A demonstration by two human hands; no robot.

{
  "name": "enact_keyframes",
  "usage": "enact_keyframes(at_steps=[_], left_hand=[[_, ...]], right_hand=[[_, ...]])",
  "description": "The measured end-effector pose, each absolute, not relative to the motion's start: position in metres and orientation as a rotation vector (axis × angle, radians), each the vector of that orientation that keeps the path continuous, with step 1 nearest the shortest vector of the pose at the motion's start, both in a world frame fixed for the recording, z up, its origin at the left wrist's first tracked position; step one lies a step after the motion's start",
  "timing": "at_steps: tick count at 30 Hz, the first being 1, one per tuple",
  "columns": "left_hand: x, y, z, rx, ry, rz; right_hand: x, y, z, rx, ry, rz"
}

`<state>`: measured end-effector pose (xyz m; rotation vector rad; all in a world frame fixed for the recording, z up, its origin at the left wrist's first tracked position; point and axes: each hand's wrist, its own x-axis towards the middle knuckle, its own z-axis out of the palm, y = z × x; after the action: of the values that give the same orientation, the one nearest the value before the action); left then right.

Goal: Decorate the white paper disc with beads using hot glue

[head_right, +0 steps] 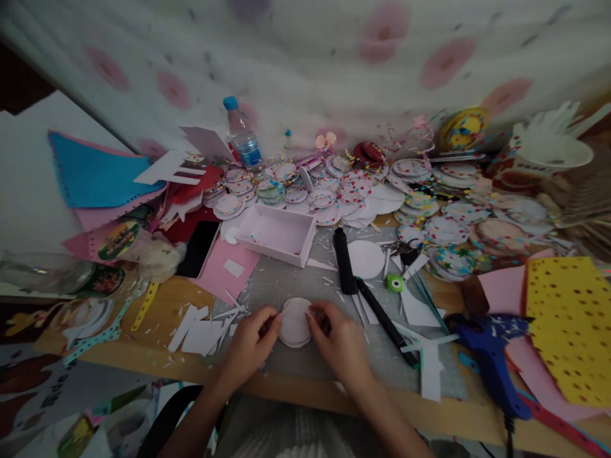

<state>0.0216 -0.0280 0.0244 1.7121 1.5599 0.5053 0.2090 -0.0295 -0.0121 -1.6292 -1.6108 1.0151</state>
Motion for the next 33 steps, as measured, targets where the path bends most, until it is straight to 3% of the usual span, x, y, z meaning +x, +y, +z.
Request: enact_keyframes(at_steps=[33], left_hand=[[0.031, -0.030, 0.022, 2.028, 1.653, 0.120]], right_hand=[[0.194, -0.032, -0.017, -1.588, -1.362, 0.941]])
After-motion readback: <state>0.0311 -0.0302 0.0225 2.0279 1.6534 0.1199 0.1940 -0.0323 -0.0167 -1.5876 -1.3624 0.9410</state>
